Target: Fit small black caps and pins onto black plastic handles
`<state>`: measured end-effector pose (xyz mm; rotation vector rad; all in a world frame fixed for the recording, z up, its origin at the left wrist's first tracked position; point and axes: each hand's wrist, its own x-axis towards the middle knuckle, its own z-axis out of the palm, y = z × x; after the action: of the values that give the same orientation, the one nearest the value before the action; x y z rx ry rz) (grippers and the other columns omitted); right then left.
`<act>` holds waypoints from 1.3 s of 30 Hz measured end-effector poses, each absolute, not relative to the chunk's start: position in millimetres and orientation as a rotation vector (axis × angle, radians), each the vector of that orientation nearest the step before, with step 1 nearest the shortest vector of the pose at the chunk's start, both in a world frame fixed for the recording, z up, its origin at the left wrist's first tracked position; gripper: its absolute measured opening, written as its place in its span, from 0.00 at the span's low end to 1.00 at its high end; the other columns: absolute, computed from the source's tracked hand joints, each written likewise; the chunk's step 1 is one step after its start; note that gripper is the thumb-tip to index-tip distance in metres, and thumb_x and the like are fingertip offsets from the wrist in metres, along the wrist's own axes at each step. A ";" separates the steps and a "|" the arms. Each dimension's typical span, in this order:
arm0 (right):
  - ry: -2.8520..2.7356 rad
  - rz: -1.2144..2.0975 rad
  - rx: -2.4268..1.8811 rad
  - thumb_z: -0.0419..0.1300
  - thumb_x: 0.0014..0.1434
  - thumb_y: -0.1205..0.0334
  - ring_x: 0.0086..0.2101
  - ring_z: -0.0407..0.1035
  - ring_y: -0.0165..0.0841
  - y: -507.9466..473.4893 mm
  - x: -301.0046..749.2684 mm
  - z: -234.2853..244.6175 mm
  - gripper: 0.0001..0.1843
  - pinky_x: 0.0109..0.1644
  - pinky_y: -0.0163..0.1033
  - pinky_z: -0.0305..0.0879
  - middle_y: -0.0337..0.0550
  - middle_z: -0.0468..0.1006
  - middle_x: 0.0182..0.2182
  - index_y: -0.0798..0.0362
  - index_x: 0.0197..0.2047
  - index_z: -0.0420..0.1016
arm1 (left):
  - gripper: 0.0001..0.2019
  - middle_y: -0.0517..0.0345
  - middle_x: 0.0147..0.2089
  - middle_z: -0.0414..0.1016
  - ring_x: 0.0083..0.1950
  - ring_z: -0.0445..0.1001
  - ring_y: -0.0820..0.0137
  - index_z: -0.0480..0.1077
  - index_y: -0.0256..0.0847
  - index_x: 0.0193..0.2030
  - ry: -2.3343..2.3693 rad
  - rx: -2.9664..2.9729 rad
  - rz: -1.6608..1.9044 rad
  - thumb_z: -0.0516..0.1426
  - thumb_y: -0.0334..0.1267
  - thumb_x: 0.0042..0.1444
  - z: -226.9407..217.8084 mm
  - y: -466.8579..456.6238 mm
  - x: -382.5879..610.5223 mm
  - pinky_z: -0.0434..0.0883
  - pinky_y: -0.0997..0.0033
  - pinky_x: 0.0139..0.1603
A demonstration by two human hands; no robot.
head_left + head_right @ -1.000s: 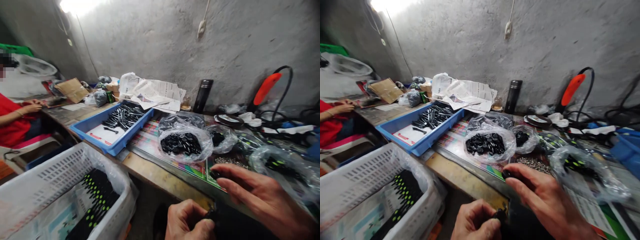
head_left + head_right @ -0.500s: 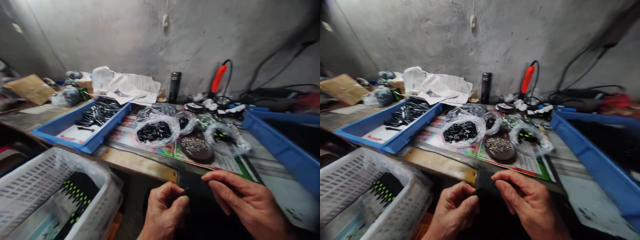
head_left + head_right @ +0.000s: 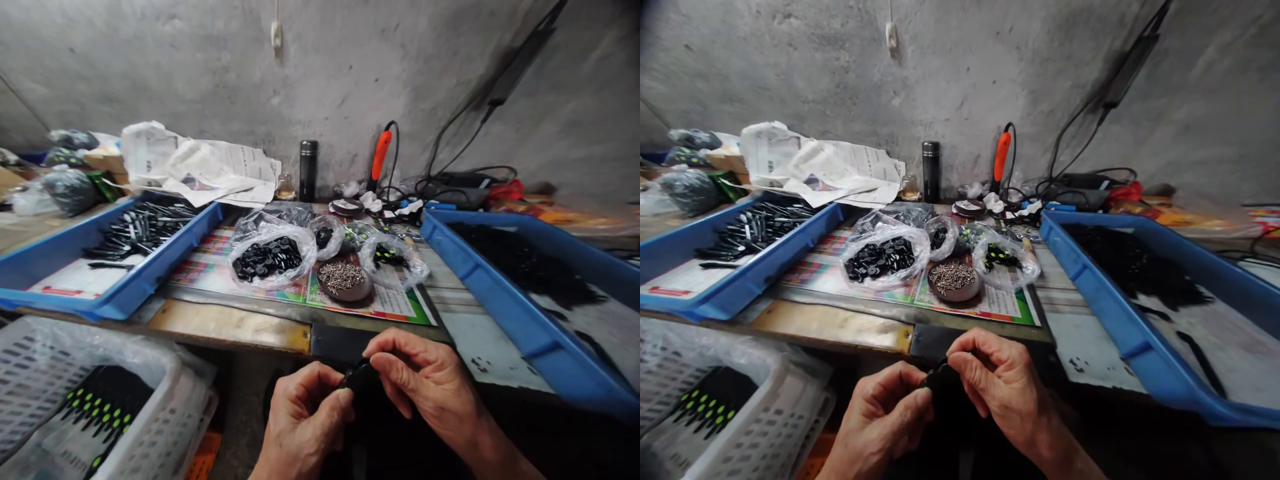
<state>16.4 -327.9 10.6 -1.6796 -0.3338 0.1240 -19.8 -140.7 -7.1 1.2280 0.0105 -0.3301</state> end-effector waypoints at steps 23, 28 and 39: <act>-0.563 0.235 -1.752 0.61 0.67 0.48 0.15 0.58 0.23 -333.5 18.5 16.4 0.20 0.20 0.26 0.53 0.34 0.66 0.16 0.59 0.35 0.74 | 0.07 0.60 0.24 0.73 0.21 0.65 0.75 0.77 0.40 0.34 -0.214 1.763 0.071 0.59 0.38 0.61 -19.9 -147.3 -30.3 0.62 0.79 0.22; -0.578 0.197 -1.791 0.59 0.69 0.49 0.16 0.58 0.24 -336.8 17.2 15.4 0.20 0.20 0.27 0.54 0.34 0.64 0.16 0.58 0.35 0.75 | 0.05 0.58 0.25 0.77 0.25 0.71 0.71 0.78 0.41 0.32 -0.244 1.807 0.217 0.61 0.34 0.58 -17.0 -147.6 -30.5 0.65 0.77 0.28; -0.545 0.113 -1.840 0.59 0.68 0.54 0.16 0.56 0.23 -330.8 16.4 13.6 0.16 0.19 0.27 0.50 0.32 0.62 0.17 0.58 0.34 0.74 | 0.08 0.59 0.24 0.72 0.24 0.66 0.73 0.77 0.39 0.34 -0.162 1.772 0.003 0.59 0.38 0.61 -19.4 -151.4 -29.7 0.63 0.77 0.26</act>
<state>16.4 -330.8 13.6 -1.8399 -0.5453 0.1132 -29.7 -151.4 -19.4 1.7724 -0.1624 0.0026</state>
